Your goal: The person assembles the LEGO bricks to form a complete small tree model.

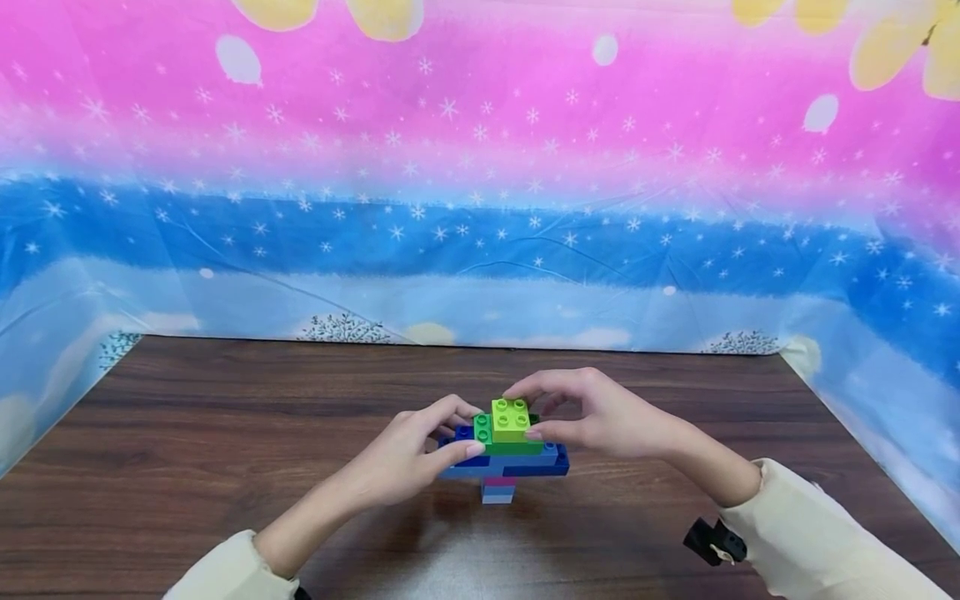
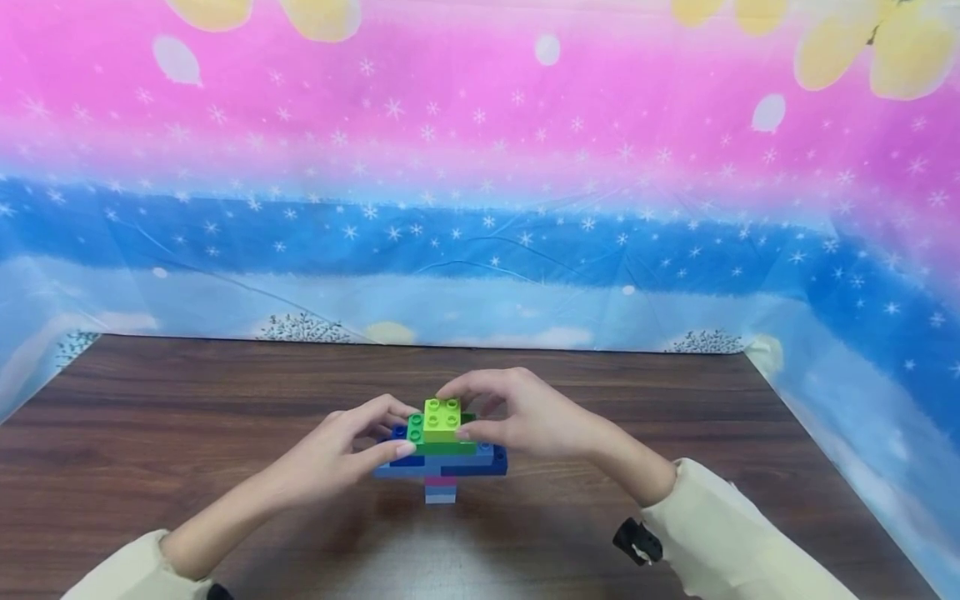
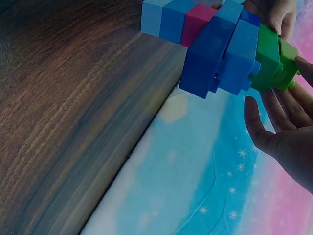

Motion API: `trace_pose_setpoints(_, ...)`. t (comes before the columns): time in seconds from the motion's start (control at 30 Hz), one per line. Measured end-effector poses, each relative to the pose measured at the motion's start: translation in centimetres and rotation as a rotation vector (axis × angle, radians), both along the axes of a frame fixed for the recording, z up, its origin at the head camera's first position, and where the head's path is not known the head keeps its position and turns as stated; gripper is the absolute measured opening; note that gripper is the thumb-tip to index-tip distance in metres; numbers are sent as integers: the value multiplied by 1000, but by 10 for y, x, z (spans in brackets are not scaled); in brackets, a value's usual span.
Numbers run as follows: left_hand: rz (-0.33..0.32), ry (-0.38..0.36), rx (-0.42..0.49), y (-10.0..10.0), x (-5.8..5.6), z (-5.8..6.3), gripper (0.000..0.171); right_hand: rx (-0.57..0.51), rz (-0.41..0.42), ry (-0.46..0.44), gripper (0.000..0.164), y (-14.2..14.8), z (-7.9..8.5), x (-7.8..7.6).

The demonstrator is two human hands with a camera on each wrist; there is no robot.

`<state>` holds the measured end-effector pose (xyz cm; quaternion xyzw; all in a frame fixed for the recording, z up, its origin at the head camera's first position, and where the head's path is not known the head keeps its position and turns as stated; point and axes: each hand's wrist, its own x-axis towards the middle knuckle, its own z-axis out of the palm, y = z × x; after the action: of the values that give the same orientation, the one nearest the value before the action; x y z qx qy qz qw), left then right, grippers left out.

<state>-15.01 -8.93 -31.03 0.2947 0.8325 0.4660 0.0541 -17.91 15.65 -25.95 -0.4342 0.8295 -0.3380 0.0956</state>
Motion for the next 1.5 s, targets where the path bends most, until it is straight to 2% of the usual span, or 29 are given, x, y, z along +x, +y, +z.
trace_pose_setpoints(0.27, -13, 1, 12, 0, 1, 1, 27, -24, -1, 1, 35, 0, -2, 0)
trace_pose_setpoints(0.6, 26, -30, -46, 1, 3, 0, 32, -65, 14, -38, 32, 1, -7, -2)
trace_pose_setpoints(0.83, 23, -42, -50, 5, 4, 8, 36, -61, 22, -5, 33, 1, -6, -2)
trace_pose_setpoints(1.03, 27, -18, -75, 12, 4, 14, 35, -66, 26, 12, 32, 2, -6, -1)
trace_pose_setpoints(1.2, 46, 7, -77, 15, 5, 13, 33, -71, 34, 46, 31, 2, -7, -2)
trace_pose_setpoints(1.5, 51, 30, -69, 16, 5, 12, 31, -97, 47, 42, 31, 2, -8, -3)
